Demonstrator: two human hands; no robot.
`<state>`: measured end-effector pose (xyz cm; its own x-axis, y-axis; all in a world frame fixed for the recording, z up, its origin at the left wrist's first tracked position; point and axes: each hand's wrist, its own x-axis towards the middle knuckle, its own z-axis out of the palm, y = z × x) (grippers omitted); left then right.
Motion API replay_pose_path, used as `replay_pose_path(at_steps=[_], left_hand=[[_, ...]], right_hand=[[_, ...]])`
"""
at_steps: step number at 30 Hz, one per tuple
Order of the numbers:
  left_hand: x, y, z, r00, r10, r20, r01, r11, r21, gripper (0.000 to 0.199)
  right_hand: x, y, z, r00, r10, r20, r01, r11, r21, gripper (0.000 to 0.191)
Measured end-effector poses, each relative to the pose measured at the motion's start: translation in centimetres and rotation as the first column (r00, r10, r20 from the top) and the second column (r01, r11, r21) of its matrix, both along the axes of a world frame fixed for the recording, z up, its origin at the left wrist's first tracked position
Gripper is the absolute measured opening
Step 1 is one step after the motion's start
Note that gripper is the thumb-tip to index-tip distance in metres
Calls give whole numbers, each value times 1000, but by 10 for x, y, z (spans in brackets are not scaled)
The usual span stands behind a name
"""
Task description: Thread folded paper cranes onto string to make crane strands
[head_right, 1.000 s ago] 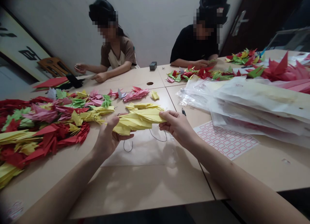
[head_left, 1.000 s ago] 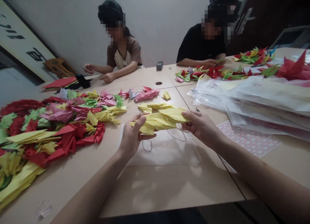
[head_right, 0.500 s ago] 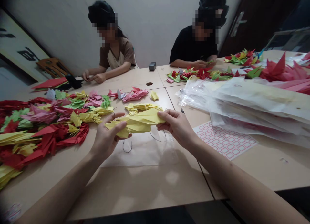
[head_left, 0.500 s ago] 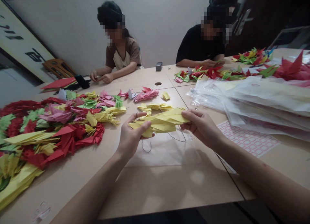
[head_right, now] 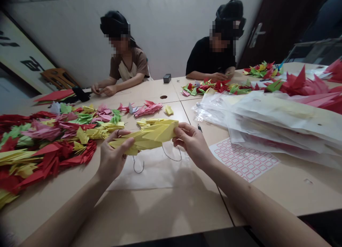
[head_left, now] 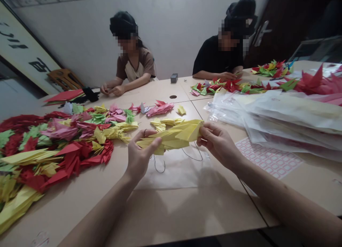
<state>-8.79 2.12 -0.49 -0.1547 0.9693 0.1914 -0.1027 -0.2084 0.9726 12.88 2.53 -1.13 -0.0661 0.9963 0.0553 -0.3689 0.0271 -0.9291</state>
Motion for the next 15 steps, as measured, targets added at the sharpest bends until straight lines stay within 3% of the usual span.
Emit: replay_pose_path(at_steps=[3,6,11,15], left_hand=[[-1,-1,-1,999,31,-25,-30,998,54,31],[-2,-2,0,999,20,-31,-18,997,77,31],[-1,-2,3,1000,-5,27,4,1000,21,32],[1,0,7,979,-91,180,111,988,-104,37]], right_hand=[[0,-1,-1,998,-44,35,39,990,133,15],[0,0,-1,1000,-26,9,25,985,173,8],[0,-2,2,1000,-24,-17,27,988,149,8],[-1,-3,4,998,-9,-60,15,994,104,11]])
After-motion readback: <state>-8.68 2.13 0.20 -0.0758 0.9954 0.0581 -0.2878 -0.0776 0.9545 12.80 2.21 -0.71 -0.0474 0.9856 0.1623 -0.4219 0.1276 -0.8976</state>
